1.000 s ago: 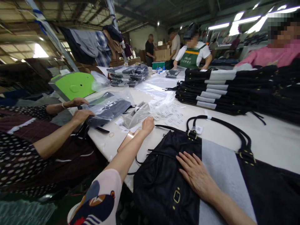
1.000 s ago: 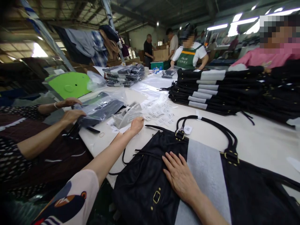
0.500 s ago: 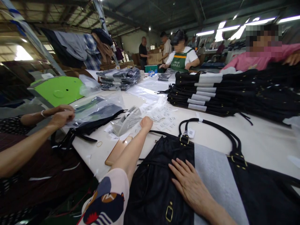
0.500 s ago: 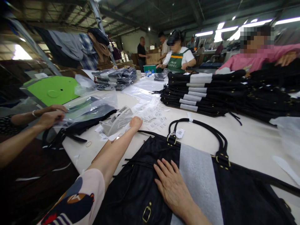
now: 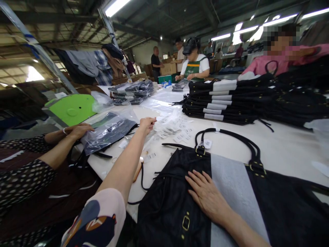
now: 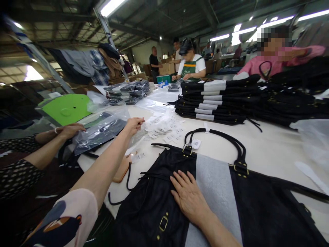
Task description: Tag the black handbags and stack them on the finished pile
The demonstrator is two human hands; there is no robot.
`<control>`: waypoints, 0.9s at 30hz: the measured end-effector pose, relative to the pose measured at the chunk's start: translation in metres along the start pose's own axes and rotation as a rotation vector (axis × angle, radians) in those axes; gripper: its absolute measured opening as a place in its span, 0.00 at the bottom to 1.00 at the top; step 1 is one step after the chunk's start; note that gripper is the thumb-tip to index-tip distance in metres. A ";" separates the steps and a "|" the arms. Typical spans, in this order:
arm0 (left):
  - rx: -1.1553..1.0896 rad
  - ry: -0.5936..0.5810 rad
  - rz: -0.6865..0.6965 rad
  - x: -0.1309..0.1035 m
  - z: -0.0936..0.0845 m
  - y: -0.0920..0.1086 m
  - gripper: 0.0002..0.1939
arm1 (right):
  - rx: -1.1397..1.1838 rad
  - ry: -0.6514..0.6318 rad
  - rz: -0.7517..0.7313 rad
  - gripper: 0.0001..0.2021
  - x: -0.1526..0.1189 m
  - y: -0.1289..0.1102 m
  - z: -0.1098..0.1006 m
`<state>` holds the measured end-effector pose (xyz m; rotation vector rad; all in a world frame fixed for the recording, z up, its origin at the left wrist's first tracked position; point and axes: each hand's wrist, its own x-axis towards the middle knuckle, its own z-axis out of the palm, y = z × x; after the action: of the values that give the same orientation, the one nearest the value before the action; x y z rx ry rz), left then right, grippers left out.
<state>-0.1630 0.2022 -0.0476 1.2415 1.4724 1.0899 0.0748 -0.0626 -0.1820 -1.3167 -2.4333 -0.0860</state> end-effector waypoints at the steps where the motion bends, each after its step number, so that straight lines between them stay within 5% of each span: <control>1: 0.007 0.010 0.026 -0.002 -0.003 0.005 0.08 | 0.003 0.003 0.001 0.21 0.000 0.000 0.000; 27: 0.039 0.059 0.212 -0.033 -0.022 0.042 0.06 | 0.011 0.035 0.008 0.20 -0.001 -0.003 -0.002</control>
<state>-0.1728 0.1727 0.0008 1.4290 1.4355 1.2520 0.0735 -0.0649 -0.1805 -1.3086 -2.3959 -0.0928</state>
